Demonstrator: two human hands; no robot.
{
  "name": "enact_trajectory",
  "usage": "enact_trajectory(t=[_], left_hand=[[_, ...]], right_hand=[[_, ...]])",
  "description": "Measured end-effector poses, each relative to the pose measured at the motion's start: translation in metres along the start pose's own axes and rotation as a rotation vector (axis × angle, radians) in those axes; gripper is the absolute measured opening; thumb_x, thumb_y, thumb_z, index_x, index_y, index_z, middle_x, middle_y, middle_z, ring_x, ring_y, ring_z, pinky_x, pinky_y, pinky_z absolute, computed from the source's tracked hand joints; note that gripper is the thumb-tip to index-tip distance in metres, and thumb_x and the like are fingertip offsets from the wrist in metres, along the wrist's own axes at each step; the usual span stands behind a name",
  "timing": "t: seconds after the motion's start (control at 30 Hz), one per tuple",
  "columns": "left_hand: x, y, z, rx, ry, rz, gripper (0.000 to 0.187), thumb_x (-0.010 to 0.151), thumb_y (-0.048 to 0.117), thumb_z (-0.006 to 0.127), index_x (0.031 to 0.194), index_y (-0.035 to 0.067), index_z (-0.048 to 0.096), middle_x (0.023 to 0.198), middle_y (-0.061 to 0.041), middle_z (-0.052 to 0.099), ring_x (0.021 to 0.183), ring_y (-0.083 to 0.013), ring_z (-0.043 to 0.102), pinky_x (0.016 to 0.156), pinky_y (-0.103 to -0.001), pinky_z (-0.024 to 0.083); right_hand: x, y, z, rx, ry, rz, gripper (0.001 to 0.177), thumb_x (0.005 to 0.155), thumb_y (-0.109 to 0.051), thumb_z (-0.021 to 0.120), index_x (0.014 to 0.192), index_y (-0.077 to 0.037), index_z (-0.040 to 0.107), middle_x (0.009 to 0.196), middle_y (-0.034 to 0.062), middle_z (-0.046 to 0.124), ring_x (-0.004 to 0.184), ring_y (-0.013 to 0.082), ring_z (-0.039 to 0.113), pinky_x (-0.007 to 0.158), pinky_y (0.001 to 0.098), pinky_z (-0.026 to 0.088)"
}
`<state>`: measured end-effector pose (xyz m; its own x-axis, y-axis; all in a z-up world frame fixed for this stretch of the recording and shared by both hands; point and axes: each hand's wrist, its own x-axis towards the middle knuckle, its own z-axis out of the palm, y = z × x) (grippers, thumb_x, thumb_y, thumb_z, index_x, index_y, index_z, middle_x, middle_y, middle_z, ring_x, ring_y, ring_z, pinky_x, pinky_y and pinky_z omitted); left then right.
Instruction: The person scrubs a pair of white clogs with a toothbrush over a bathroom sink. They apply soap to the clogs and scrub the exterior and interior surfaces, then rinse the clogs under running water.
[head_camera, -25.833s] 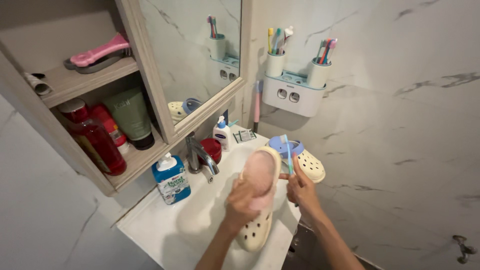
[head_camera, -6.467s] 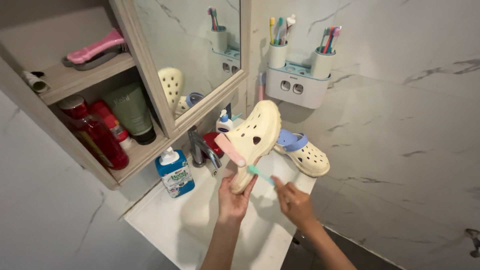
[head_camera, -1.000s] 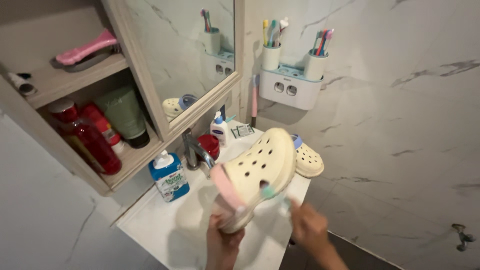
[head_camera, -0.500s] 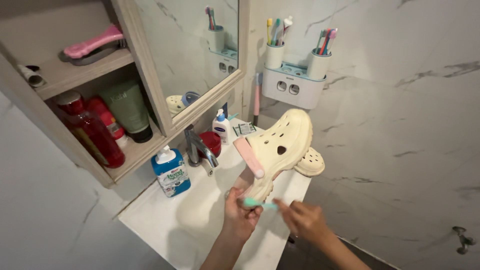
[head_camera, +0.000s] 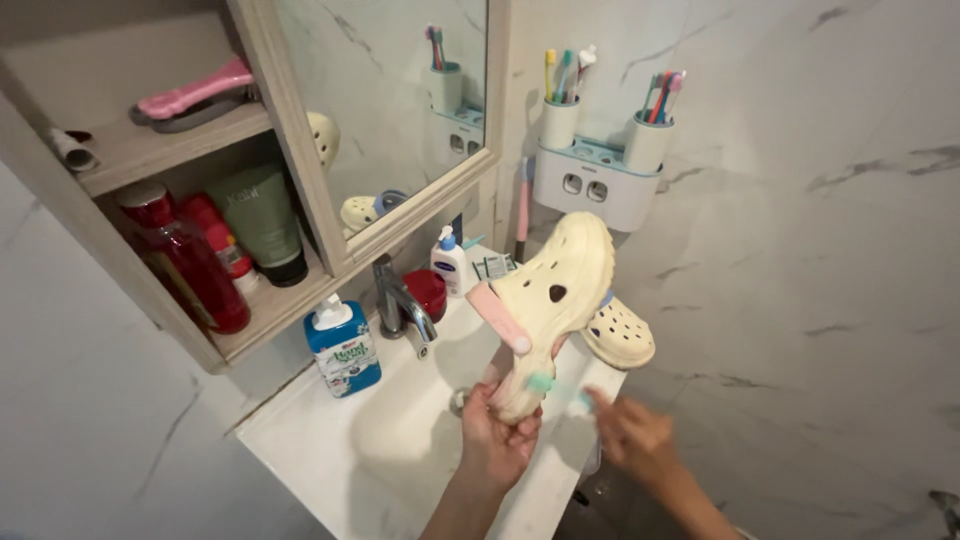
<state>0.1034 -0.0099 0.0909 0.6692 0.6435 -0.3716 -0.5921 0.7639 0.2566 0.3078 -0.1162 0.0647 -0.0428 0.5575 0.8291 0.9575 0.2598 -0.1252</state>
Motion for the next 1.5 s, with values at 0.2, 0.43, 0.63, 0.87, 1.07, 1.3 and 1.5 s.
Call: enact_trajectory(t=[0.2,0.43,0.63,0.87,1.07,1.3,1.5], left_hand=[[0.001,0.002,0.001,-0.047,0.025,0.022,0.049,0.099,0.038,0.032,0.110,-0.001,0.060,0.085,-0.014,0.065,0.053,-0.0190,0.046,0.043,-0.027,0.033],[0.000,0.020,0.003,0.010,-0.087,0.084,0.045,0.099,0.037,0.034,0.108,0.001,0.059,0.080,-0.012,0.061,0.052,-0.0181,0.047,0.040,-0.026,0.031],[-0.006,0.031,0.012,0.024,0.050,0.078,0.048,0.097,0.037,0.035,0.107,-0.001,0.062,0.081,-0.014,0.065,0.053,-0.0193,0.051,0.038,-0.025,0.030],[0.005,0.020,0.004,-0.020,0.150,0.034,0.045,0.096,0.038,0.045,0.113,0.000,0.061,0.085,-0.013,0.064,0.061,-0.0215,0.057,0.046,-0.026,0.042],[0.018,0.012,-0.015,-0.004,0.079,0.067,0.041,0.093,0.038,0.054,0.109,0.000,0.059,0.083,-0.013,0.066,0.056,-0.0208,0.056,0.044,-0.027,0.043],[0.016,0.013,-0.015,0.038,0.147,0.034,0.047,0.095,0.039,0.053,0.109,-0.006,0.058,0.079,-0.017,0.062,0.054,-0.0220,0.055,0.044,-0.026,0.044],[0.015,0.009,-0.018,0.066,-0.102,0.046,0.046,0.096,0.040,0.045,0.108,-0.002,0.059,0.078,-0.018,0.064,0.053,-0.0191,0.053,0.041,-0.026,0.038]], right_hand=[[0.006,0.006,-0.008,0.112,-0.070,-0.176,0.032,0.080,-0.008,0.077,0.112,-0.011,0.076,0.075,-0.0007,0.065,0.049,0.0124,0.059,0.042,0.0290,0.048],[0.025,0.003,-0.003,0.027,-0.069,-0.092,0.046,0.076,-0.009,0.079,0.121,-0.014,0.073,0.063,0.0027,0.054,0.044,0.0161,0.054,0.041,0.0346,0.042],[0.022,0.018,0.006,0.086,-0.017,0.025,0.042,0.082,-0.007,0.076,0.123,-0.010,0.072,0.067,0.0030,0.057,0.047,0.0169,0.053,0.046,0.0338,0.044],[-0.005,0.029,0.035,0.135,0.003,-0.087,0.014,0.080,-0.003,0.077,0.077,-0.009,0.065,0.066,0.0031,0.060,0.049,0.0170,0.057,0.043,0.0336,0.043],[0.011,0.008,0.025,0.067,-0.077,-0.082,0.026,0.075,-0.002,0.078,0.100,-0.010,0.077,0.061,0.0023,0.060,0.043,0.0150,0.058,0.039,0.0340,0.046],[0.023,-0.005,0.013,0.012,-0.168,-0.214,0.035,0.073,-0.011,0.081,0.109,-0.012,0.081,0.056,0.0030,0.050,0.041,0.0162,0.053,0.038,0.0354,0.044],[0.003,0.017,0.019,-0.024,-0.070,-0.103,0.007,0.074,-0.003,0.076,0.078,-0.009,0.078,0.055,0.0048,0.057,0.041,0.0182,0.054,0.035,0.0358,0.040]])
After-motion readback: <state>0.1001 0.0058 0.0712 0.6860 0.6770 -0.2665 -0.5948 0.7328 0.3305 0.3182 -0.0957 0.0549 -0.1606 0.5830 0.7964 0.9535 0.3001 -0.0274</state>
